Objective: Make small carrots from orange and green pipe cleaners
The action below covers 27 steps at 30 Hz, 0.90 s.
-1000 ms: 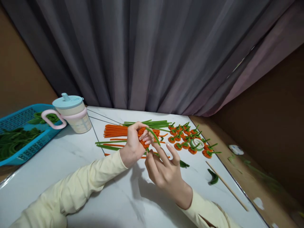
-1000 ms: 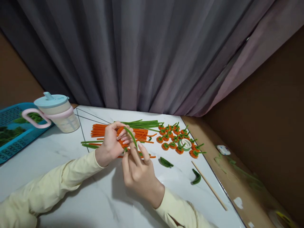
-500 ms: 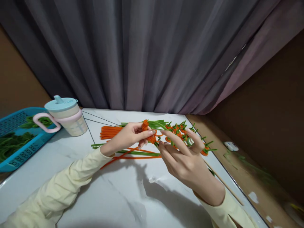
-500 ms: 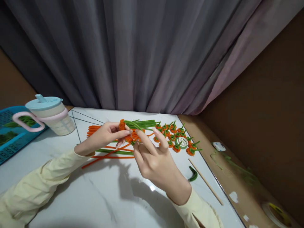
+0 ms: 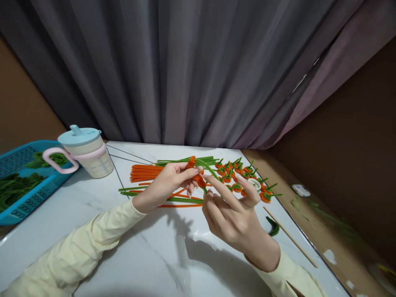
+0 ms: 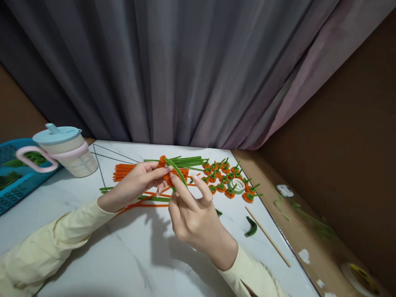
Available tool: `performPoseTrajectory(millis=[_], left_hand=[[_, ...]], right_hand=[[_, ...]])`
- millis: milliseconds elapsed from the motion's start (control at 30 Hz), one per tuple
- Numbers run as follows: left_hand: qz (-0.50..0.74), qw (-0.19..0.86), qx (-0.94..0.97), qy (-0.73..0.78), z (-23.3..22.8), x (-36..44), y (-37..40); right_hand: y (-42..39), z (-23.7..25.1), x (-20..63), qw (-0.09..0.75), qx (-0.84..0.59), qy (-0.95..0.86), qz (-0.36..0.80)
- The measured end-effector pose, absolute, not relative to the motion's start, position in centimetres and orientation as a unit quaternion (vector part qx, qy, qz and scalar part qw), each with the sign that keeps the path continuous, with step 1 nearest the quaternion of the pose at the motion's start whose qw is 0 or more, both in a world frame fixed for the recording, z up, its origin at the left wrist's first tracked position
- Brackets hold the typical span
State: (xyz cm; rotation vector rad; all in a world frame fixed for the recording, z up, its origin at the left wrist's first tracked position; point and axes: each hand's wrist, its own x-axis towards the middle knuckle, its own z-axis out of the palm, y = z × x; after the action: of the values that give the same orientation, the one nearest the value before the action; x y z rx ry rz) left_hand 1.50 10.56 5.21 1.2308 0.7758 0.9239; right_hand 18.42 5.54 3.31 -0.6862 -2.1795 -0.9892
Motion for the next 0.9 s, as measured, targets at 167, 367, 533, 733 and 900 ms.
performPoseTrajectory(millis=[167, 367, 533, 733, 900], left_hand=[[0.417, 0.685, 0.506, 0.319, 5.24, 1.81, 10.07], [0.419, 0.688, 0.503, 0.313, 5.03, 1.65, 10.40], [0.439, 0.673, 0.512, 0.305, 4.94, 1.42, 10.82], [0.434, 0.688, 0.494, 0.308, 4.79, 1.48, 10.78], [0.433, 0.678, 0.504, 0.314, 4.77, 1.70, 10.73]], right_hand=[[5.63, 3.27, 18.18, 0.329, -0.275, -0.816, -0.387], [5.71, 3.45, 18.46, 0.314, -0.287, -0.818, -0.388], [5.34, 4.02, 18.68, 0.309, -0.283, -0.823, -0.384], [5.55, 3.76, 18.54, 0.311, -0.282, -0.821, -0.386], [5.68, 3.43, 18.43, 0.310, -0.287, -0.814, -0.398]])
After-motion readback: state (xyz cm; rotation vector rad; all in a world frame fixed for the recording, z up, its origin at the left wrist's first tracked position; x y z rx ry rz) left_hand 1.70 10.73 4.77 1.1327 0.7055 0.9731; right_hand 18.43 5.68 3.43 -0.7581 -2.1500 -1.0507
